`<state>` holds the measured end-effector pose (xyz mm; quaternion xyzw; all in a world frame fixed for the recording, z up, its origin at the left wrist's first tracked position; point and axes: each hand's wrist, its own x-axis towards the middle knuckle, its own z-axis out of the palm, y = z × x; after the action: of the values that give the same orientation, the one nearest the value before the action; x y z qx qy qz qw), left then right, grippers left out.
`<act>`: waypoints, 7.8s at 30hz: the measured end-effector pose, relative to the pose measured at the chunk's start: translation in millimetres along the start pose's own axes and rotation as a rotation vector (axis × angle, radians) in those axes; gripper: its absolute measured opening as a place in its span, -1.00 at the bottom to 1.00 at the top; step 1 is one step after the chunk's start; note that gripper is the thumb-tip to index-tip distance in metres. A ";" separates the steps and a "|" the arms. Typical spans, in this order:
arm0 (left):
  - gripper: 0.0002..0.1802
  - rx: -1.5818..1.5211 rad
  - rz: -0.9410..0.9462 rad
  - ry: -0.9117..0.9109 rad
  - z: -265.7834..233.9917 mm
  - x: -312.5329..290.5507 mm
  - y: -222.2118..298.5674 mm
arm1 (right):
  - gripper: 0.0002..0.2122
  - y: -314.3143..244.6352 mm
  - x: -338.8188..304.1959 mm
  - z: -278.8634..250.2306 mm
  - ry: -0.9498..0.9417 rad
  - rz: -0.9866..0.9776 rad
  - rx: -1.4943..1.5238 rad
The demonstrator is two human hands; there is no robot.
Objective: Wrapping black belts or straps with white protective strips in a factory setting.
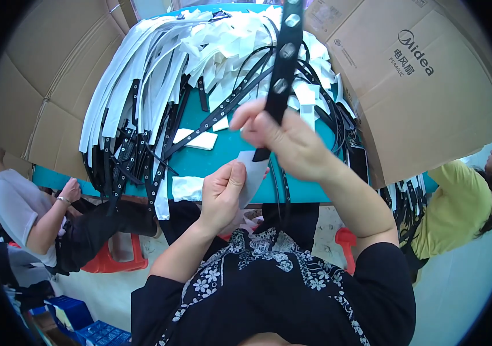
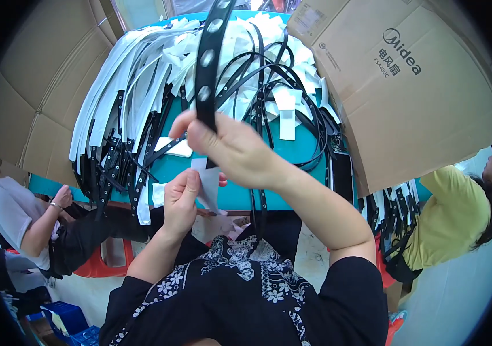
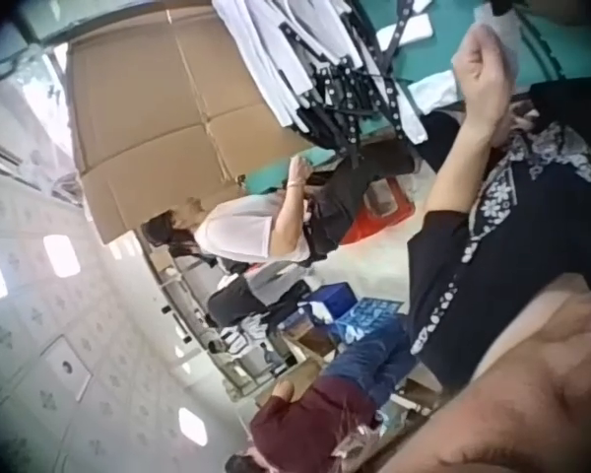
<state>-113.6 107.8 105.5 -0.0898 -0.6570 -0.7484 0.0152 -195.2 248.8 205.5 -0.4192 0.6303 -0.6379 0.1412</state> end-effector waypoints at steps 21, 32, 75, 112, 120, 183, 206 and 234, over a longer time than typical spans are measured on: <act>-0.56 0.064 0.121 0.215 -3.7 8.4 -6.5 | -0.62 41.3 -6.3 4.1 -0.192 0.095 -0.102; -0.70 -0.303 -0.247 -0.027 -42.4 -0.9 1.6 | -0.82 37.7 25.8 -0.3 0.116 -0.057 -0.413; -0.66 1.107 0.110 -0.261 -160.8 1.9 -46.5 | -0.79 170.6 12.7 -53.5 -0.349 -0.178 -0.869; -0.71 -0.709 -0.584 0.286 -72.4 160.3 -81.1 | -0.93 114.5 -80.7 -26.5 -0.491 -0.048 -1.026; -0.70 -0.460 -0.113 0.239 -120.8 167.2 -44.2 | -0.82 102.1 -111.9 -19.8 -0.767 0.307 -0.820; -0.90 0.057 -0.203 -0.081 -29.9 12.8 1.6 | -0.82 30.3 -37.9 -46.2 -0.245 0.260 -0.664; -0.86 0.360 -0.149 -0.110 -18.3 15.4 -4.3 | -0.75 20.8 -15.3 -37.4 -0.751 0.199 -1.040; -0.83 0.095 0.184 0.323 38.0 22.4 -11.2 | -0.74 -32.3 23.7 -53.7 -0.957 0.299 -1.114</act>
<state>-132.9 148.9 102.6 -0.0275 -0.6698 -0.7165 0.1931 -236.7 274.2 251.6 -0.5704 0.7799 0.0537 0.2520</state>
